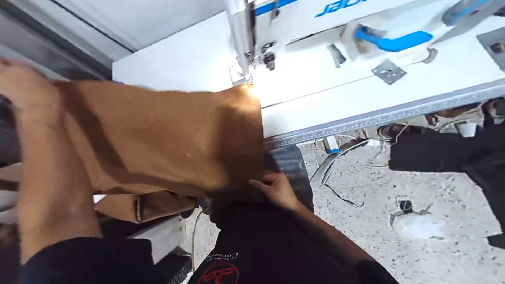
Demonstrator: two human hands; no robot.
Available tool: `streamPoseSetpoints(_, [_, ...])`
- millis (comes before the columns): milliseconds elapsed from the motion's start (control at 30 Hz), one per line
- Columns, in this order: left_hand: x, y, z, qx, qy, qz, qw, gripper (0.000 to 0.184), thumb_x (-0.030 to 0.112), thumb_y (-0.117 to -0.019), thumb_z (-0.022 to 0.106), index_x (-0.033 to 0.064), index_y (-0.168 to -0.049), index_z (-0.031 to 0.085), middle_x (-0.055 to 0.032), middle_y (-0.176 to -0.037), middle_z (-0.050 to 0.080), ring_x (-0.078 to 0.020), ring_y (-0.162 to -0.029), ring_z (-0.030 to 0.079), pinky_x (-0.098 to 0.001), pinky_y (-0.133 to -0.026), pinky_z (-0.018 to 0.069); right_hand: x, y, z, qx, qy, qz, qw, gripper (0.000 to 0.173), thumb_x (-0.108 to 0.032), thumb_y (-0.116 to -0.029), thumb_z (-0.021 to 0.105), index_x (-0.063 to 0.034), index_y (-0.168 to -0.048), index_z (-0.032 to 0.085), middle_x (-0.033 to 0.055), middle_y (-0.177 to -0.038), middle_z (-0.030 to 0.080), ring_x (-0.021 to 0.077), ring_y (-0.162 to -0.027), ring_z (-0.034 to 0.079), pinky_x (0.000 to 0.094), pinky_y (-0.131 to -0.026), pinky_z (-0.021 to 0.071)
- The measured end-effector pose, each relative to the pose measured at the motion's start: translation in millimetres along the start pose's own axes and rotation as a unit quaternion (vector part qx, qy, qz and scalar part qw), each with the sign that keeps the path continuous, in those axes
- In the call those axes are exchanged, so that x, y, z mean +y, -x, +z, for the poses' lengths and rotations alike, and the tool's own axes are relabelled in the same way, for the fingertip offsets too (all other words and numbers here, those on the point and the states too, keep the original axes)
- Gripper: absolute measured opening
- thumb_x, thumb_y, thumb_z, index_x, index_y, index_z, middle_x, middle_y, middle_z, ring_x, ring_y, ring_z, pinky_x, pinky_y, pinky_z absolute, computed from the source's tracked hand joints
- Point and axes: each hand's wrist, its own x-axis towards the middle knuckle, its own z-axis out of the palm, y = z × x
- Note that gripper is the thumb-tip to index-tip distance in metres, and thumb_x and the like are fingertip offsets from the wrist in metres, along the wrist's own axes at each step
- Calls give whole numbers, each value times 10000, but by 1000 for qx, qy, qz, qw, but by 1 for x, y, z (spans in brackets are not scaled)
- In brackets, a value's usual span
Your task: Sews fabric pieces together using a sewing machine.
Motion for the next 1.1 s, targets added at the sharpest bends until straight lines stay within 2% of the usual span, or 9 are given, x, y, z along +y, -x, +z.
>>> streamPoseSetpoints(67, [26, 10, 39, -71, 10, 191, 979, 538, 362, -1087, 483, -127, -1295, 565, -390, -1254, 600, -521, -1172, 610, -699, -1009, 454, -5, 1, 2, 6, 56, -62, 997, 289, -373, -922, 759, -91, -861, 780, 35, -978, 755, 103, -899, 715, 339, -836, 605])
streamPoseSetpoints(133, [75, 78, 82, -168, 39, 264, 949, 551, 527, -1056, 478, 32, -1159, 698, -187, -1027, 738, -335, -912, 739, -610, -827, 595, -16, 5, 8, -17, 74, -100, 992, 287, -355, -933, 744, -73, -892, 779, 76, -1047, 730, 130, -975, 692, 322, -879, 582])
streamPoseSetpoints(267, [134, 233, 128, -346, -138, 319, 872, 741, 795, -894, 493, 118, -1079, 732, -138, -896, 727, -366, -889, 712, -644, -775, 547, -37, 9, 14, -109, 146, -135, 974, 276, -293, -966, 690, -52, -1085, 753, 161, -1180, 685, 246, -1092, 675, 398, -963, 565])
streamPoseSetpoints(433, [85, 238, 144, -268, 55, 296, 915, 417, 468, -1034, 559, 105, -882, 694, -14, -697, 634, -119, -617, 619, -352, -591, 541, -45, 4, 8, -159, 132, -137, 969, 317, -283, -975, 668, -23, -1155, 699, 139, -1266, 616, 204, -1017, 681, 361, -863, 596])
streamPoseSetpoints(600, [69, 229, 153, -128, 272, 186, 935, 230, 267, -1064, 559, 75, -972, 647, 38, -789, 657, -21, -694, 635, -231, -652, 556, -25, 2, -12, -131, -12, -153, 979, 278, -285, -955, 695, -27, -853, 702, 88, -879, 645, 128, -766, 633, 281, -684, 554])
streamPoseSetpoints(733, [79, 185, 161, -89, 529, 32, 844, 195, 111, -1086, 417, 108, -959, 564, 38, -804, 656, -88, -755, 667, -318, -720, 599, -35, -13, -56, -16, 140, -237, 961, 282, -275, -1000, 622, -46, -1123, 734, 101, -1114, 736, 173, -948, 724, 355, -806, 617])
streamPoseSetpoints(833, [88, 143, 164, -83, 610, 14, 788, 315, 287, -1128, 369, 81, -1099, 606, -37, -927, 723, -172, -879, 728, -415, -809, 631, -53, -40, -79, 91, 341, -336, 873, 343, -188, -963, 593, -148, -1287, 697, 106, -1320, 671, 269, -1225, 624, 445, -973, 547])
streamPoseSetpoints(967, [93, 137, 146, -105, 385, 159, 903, 278, 330, -943, 748, 109, -1100, 684, 28, -926, 738, -66, -818, 723, -306, -753, 637, -42, -78, -53, -55, 511, -353, 782, 712, 3, -974, 566, -340, -1576, 405, 83, -1657, 356, 328, -1547, 279, 688, -1216, 188])
streamPoseSetpoints(1100, [89, 155, 135, -18, 77, 363, 929, 202, 201, -959, 676, 47, -1072, 741, -166, -939, 731, -315, -817, 716, -530, -695, 567, -18, -105, -27, -15, 483, -457, 747, 424, -138, -1088, 452, -229, -1492, 543, 135, -1571, 484, 314, -1464, 447, 602, -1208, 313])
